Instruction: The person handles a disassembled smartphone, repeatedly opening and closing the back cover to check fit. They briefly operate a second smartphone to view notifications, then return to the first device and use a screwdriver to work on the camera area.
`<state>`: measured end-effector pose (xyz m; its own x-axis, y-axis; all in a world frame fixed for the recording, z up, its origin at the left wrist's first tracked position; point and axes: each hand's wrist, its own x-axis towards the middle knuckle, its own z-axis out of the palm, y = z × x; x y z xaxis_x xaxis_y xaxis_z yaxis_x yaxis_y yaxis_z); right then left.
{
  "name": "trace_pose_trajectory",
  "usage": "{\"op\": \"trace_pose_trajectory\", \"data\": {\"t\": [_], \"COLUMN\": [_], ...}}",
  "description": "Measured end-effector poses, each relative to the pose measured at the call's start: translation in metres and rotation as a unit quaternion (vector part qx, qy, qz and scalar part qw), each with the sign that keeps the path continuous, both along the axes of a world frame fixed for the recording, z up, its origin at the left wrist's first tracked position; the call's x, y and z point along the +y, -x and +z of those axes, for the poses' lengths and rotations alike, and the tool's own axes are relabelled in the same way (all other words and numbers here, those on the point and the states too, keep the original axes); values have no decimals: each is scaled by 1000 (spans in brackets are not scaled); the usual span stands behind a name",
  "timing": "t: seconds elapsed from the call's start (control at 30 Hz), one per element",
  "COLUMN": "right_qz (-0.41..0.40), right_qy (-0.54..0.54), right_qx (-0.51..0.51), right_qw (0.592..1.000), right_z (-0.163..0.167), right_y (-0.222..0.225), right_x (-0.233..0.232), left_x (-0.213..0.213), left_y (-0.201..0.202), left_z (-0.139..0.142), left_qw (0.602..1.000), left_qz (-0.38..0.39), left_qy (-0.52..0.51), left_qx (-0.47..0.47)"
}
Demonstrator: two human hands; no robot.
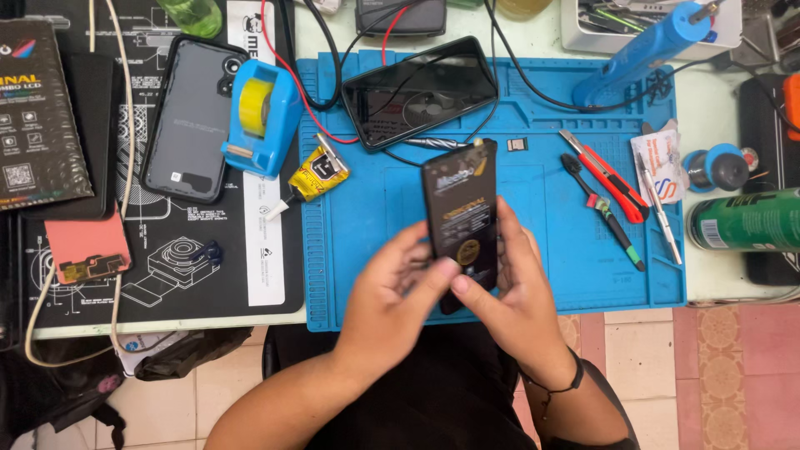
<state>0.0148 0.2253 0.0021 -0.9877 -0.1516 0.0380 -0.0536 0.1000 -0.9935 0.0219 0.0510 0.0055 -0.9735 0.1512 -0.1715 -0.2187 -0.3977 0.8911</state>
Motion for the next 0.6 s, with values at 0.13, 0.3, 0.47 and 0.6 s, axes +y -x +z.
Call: {"op": "trace_pose_trajectory", "data": {"t": [0.13, 0.3, 0.47, 0.6], "right_qz": [9, -20, 7, 16], "right_qy": [114, 132, 154, 160], "right_qx": [-64, -110, -108, -110], "right_qw": [991, 985, 982, 981], "right_z": [2, -1, -1, -1], "right_y": [2, 1, 0, 2], "right_x": [2, 7, 12, 14], "left_x": [-13, -14, -14, -14], "left_y": [7, 3, 4, 4], "left_z": [-11, -19, -21, -21], "left_qw": [999, 998, 998, 999], "left_qz": [21, 3, -6, -9], "left_qy": [-24, -9, -24, -35], "left_qx": [-33, -54, -53, -30]}}
